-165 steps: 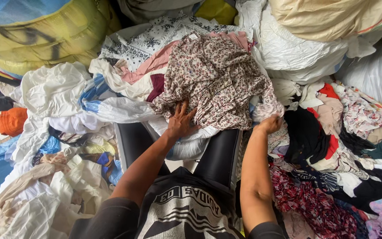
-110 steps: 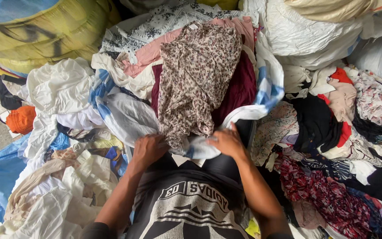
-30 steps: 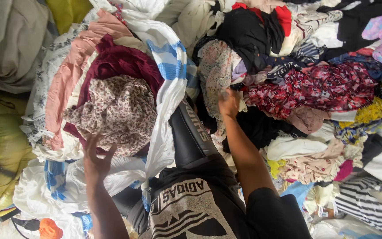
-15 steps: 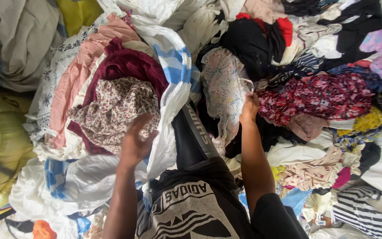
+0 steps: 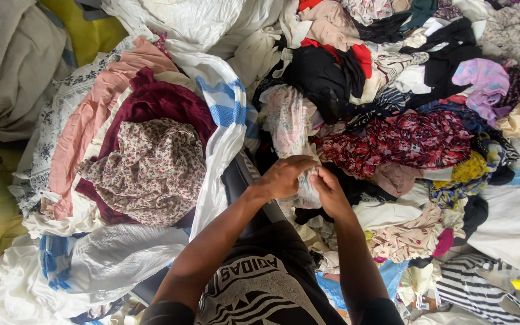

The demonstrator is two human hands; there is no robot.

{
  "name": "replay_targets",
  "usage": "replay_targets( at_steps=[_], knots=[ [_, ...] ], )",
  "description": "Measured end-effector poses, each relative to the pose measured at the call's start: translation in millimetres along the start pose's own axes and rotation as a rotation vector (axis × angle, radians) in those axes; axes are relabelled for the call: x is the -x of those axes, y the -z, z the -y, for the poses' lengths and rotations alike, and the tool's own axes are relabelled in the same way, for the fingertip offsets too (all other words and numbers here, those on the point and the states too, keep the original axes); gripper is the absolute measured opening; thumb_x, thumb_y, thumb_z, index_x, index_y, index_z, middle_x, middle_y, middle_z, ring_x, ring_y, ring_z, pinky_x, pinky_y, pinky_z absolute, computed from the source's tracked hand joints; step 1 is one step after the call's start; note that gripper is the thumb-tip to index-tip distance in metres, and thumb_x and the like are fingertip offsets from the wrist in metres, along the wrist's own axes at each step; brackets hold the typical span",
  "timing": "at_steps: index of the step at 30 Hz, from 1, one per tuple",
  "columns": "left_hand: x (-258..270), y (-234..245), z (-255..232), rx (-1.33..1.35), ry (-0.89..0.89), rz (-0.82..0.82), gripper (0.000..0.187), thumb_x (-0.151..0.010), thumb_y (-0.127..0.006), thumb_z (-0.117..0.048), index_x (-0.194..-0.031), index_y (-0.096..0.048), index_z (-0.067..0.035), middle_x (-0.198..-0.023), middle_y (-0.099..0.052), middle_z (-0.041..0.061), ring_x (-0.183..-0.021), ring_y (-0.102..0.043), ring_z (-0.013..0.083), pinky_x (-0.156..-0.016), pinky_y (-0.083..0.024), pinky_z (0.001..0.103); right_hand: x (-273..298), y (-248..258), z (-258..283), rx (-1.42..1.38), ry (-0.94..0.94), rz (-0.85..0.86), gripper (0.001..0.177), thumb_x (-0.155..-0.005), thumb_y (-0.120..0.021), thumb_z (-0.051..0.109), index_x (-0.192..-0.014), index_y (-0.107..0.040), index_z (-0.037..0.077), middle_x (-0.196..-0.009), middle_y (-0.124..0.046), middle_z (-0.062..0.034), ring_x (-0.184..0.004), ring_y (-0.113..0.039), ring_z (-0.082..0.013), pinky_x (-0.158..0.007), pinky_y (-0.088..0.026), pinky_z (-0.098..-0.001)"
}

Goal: The person sorts through a large pile of clothes, picking up and shaking out individual items including a floral dress, a pink top, and a red patterned blouse.

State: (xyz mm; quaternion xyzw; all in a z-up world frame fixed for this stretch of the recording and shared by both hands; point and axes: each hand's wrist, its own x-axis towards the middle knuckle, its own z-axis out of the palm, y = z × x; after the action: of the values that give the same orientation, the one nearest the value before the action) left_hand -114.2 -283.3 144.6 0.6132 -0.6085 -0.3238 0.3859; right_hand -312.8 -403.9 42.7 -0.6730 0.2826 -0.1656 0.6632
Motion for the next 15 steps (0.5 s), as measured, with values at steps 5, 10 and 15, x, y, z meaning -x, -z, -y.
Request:
replay_targets(
  at_steps=[5, 10, 15],
  knots=[
    [-13, -7, 6, -0.150, -0.033, 0.148, 0.061, -0.089, -0.063, 0.003, -0.146, -0.064, -0.017, -0.145, -0.059, 0.019, -0.143, -0.051, 0.0541, -0.117, -0.043, 0.084, 101, 49, 71, -0.173, 0.007, 0.241, 0.036, -0.100, -0.073, 0.005, -0.134, -0.075, -0.005, -0.117, -0.080, -0.0215, -0.113, -0.074, -0.0290, -0.098, -0.058, -0.0557],
    [-30, -4, 24, -0.614, -0.114, 0.160, 0.030, -0.071, -0.084, -0.047, -0.098, -0.082, -0.033, -0.094, -0.076, -0.002, -0.095, -0.073, 0.0300, -0.090, -0.048, 0.064, 141, 182, 65, -0.348, 0.583, 0.075, 0.085, -0.044, -0.092, -0.005, -0.122, -0.063, -0.018, -0.121, -0.066, -0.0446, -0.109, -0.074, -0.0637, -0.097, -0.059, -0.0704],
    [-49, 83, 3, -0.410, 0.074, 0.138, 0.043, -0.084, -0.097, -0.037, -0.122, -0.086, -0.019, -0.118, -0.085, 0.004, -0.111, -0.081, 0.0204, -0.122, -0.045, 0.052, 122, 196, 226, 0.455, 0.543, -0.344, 0.029, -0.100, -0.083, 0.018, -0.115, -0.071, -0.004, -0.105, -0.069, -0.0164, -0.093, -0.060, -0.0223, -0.089, -0.046, -0.0377]
  ],
)
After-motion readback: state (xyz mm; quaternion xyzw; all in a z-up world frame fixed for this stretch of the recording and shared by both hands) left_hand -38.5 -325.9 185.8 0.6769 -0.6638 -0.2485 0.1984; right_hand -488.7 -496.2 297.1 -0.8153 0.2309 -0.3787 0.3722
